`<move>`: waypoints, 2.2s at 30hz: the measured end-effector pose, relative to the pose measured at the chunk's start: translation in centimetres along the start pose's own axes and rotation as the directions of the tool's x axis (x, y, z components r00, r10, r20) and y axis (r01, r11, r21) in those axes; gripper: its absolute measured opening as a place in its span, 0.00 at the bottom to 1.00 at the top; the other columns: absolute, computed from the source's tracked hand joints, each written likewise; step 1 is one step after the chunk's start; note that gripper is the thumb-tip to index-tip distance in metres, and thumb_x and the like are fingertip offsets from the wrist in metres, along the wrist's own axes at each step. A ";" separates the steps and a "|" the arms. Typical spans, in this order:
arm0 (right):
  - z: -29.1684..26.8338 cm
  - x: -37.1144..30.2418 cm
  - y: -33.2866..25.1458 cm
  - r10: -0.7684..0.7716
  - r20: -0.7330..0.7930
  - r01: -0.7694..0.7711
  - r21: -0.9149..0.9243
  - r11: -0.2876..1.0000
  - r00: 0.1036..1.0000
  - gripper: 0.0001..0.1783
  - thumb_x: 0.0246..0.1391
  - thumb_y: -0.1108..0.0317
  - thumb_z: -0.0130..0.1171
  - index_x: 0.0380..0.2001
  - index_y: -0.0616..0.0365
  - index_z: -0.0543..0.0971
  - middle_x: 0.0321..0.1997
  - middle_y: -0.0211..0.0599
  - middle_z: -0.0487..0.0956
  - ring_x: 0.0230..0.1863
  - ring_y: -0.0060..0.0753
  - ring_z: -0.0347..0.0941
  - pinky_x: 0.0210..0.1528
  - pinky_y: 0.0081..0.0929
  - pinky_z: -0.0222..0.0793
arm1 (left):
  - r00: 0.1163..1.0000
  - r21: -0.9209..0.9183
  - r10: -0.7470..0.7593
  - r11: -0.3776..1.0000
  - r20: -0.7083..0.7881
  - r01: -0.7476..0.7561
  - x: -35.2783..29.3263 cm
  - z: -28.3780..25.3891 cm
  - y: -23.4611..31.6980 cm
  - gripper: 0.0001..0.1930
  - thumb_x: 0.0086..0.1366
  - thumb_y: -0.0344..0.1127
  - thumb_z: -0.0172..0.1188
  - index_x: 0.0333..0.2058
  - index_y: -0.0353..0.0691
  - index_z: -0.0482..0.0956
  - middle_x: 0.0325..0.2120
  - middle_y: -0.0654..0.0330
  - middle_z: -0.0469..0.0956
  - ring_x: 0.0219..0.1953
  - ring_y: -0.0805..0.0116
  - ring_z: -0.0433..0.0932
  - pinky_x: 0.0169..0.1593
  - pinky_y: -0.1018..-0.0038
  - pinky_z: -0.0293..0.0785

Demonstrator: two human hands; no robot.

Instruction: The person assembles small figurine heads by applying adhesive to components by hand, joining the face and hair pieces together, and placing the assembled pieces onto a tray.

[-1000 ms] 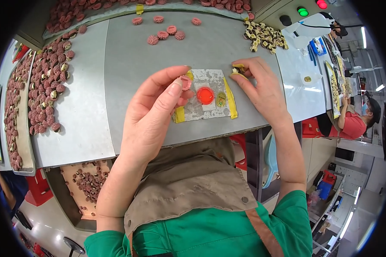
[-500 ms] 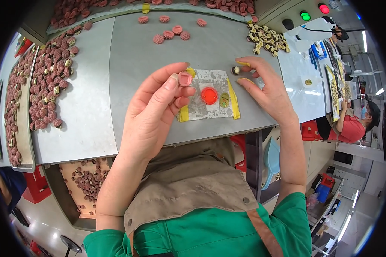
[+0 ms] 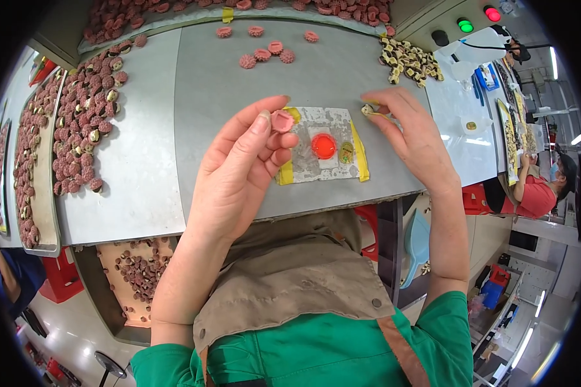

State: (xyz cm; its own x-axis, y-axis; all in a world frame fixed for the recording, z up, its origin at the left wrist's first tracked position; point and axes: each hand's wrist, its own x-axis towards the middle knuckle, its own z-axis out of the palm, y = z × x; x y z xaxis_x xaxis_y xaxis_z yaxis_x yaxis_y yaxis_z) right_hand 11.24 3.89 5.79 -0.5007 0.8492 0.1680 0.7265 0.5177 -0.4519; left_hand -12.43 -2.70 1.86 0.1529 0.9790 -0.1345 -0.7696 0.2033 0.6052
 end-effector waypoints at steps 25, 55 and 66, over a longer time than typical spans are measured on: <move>2.8 -0.8 -3.7 -0.221 0.005 0.221 -0.055 0.974 0.975 0.12 0.44 0.76 0.59 0.36 0.58 0.76 0.31 0.39 0.71 0.35 0.42 0.70 0.36 0.33 0.67 | 0.999 0.210 0.038 0.977 0.017 -0.041 -0.1 0.9 -0.4 0.17 0.66 0.34 0.54 0.52 0.36 0.69 0.42 0.62 0.74 0.42 0.75 0.74 0.47 0.78 0.70; 5.3 -2.1 -2.9 -0.274 -0.374 0.384 0.261 0.885 0.886 0.23 0.40 0.67 0.69 0.42 0.56 0.75 0.39 0.35 0.73 0.39 0.33 0.70 0.41 0.27 0.70 | 0.991 0.538 0.103 0.832 0.088 -0.135 -0.1 2.9 -1.8 0.21 0.60 0.26 0.57 0.51 0.32 0.63 0.36 0.60 0.73 0.39 0.75 0.74 0.41 0.79 0.73; 6.3 -2.8 -2.6 -0.187 -0.493 0.338 0.238 0.911 0.850 0.21 0.33 0.77 0.69 0.34 0.55 0.73 0.32 0.32 0.74 0.33 0.33 0.70 0.34 0.27 0.68 | 0.930 0.790 0.247 0.494 0.272 -0.363 -0.3 2.4 -4.4 0.26 0.55 0.21 0.57 0.53 0.34 0.61 0.38 0.61 0.67 0.39 0.76 0.71 0.44 0.80 0.71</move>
State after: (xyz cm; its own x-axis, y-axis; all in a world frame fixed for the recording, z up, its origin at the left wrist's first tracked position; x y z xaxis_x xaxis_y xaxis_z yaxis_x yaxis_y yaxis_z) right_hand 7.85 -0.51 0.97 -0.3288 0.6763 0.6592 0.3805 0.7337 -0.5630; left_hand -7.59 -3.83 1.05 0.1207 0.9637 0.2382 0.0544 -0.2460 0.9677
